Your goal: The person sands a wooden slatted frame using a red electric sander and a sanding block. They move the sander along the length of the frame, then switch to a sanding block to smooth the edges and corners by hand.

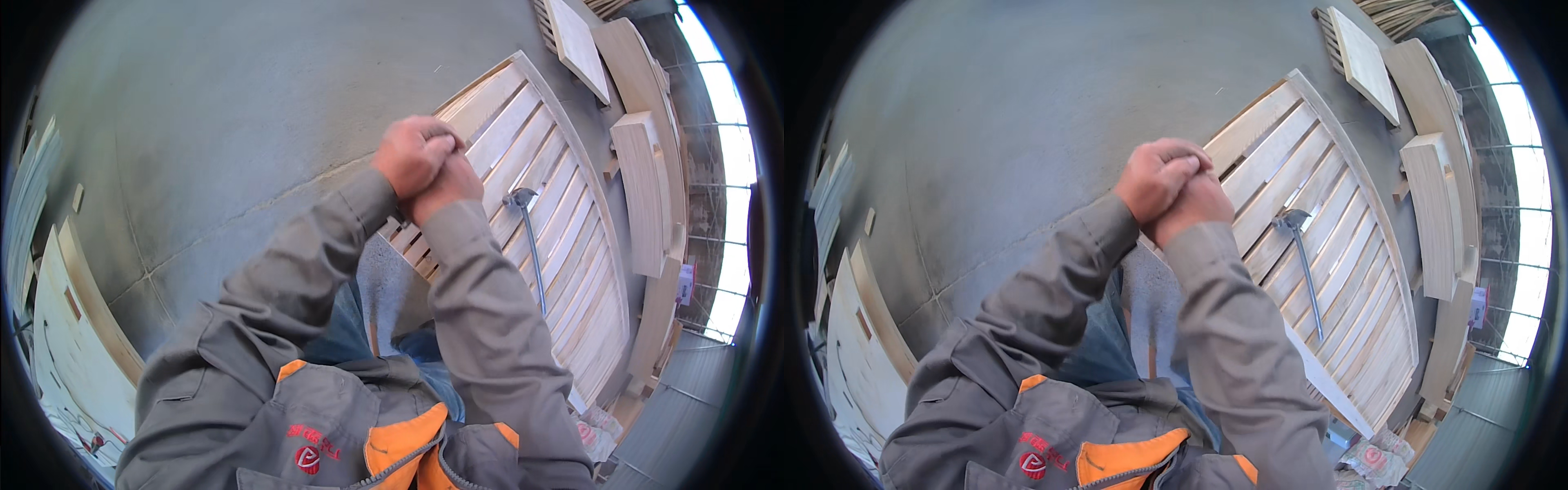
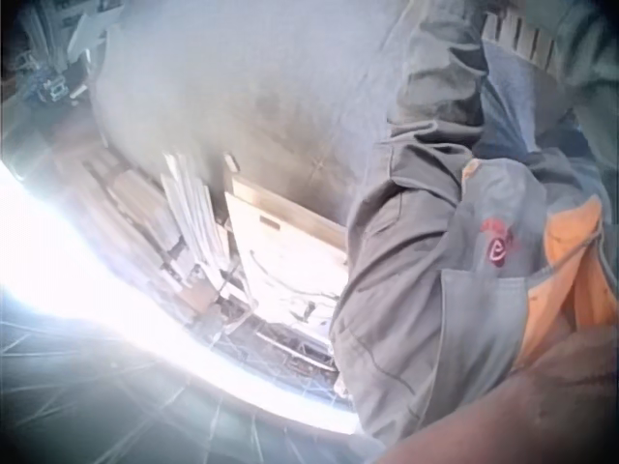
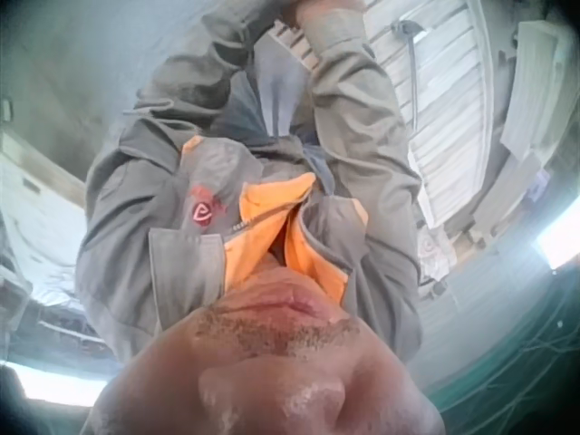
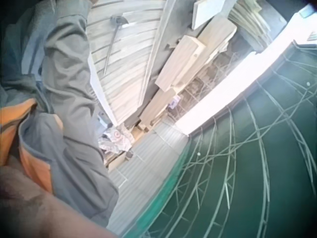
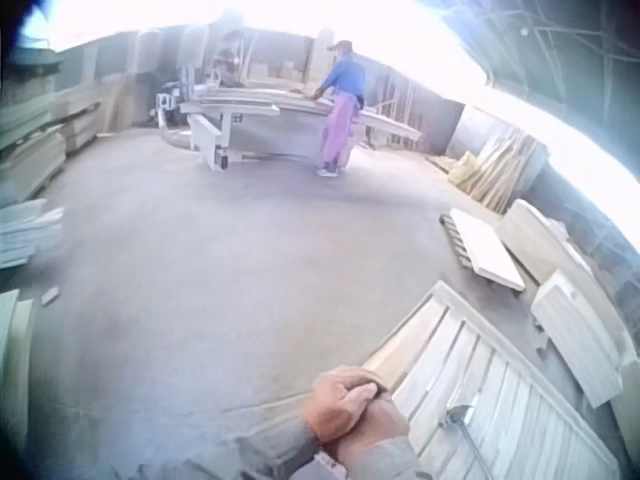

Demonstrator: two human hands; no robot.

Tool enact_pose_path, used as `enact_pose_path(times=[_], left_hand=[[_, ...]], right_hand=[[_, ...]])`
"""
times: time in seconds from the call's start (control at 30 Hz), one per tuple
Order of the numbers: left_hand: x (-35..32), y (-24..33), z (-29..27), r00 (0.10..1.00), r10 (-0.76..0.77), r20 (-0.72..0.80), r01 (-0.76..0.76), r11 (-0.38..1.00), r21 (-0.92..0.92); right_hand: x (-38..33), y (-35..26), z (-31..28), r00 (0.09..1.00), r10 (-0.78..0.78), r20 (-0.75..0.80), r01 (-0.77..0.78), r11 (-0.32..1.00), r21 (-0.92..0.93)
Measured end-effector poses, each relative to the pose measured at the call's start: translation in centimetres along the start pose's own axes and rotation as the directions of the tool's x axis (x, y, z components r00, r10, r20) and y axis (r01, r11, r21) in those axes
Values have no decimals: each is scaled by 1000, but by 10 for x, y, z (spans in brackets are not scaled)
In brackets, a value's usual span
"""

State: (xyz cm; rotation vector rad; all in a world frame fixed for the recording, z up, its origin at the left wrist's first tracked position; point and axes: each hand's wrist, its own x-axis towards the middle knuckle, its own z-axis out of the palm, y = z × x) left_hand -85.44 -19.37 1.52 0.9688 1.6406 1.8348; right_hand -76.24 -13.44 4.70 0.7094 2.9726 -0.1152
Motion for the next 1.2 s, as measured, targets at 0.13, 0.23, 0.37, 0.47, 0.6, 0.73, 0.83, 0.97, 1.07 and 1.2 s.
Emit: enact_pose_path(times=[0.13,0.23,0.37,0.47,0.6,0.73,0.83,0.97,1.07,1.2], left_hand=[[52,-15,-4,997,-43,71,45,998,-32],[71,-15,-7,992,-35,124,31,999,34],[34,-7,33,986,-76,148,61,993,102],[-26,-1,81,976,117,181,-125,991,35],[-88,4,125,956,236,175,-238,971,-9],[-92,5,136,965,218,146,-217,976,-23],[-75,1,117,971,181,153,-188,982,28],[-56,3,66,982,176,75,-179,983,38],[-51,9,22,996,92,12,-92,996,-1],[-41,2,-19,986,139,-93,-136,990,39]], right_hand=[[38,-8,-42,921,309,238,-336,938,83],[59,6,-21,898,410,160,-432,891,141],[20,46,16,947,245,206,-240,969,-49],[-73,47,-10,965,239,109,-248,965,86],[-156,90,38,996,57,-68,-52,997,65],[-164,99,38,997,66,-28,-64,996,61],[-138,73,17,996,83,-26,-83,996,-18],[-89,48,24,994,-23,-108,32,996,80],[-54,20,28,975,-165,-151,162,986,-29],[-18,-20,17,971,-224,-86,215,971,-105]])
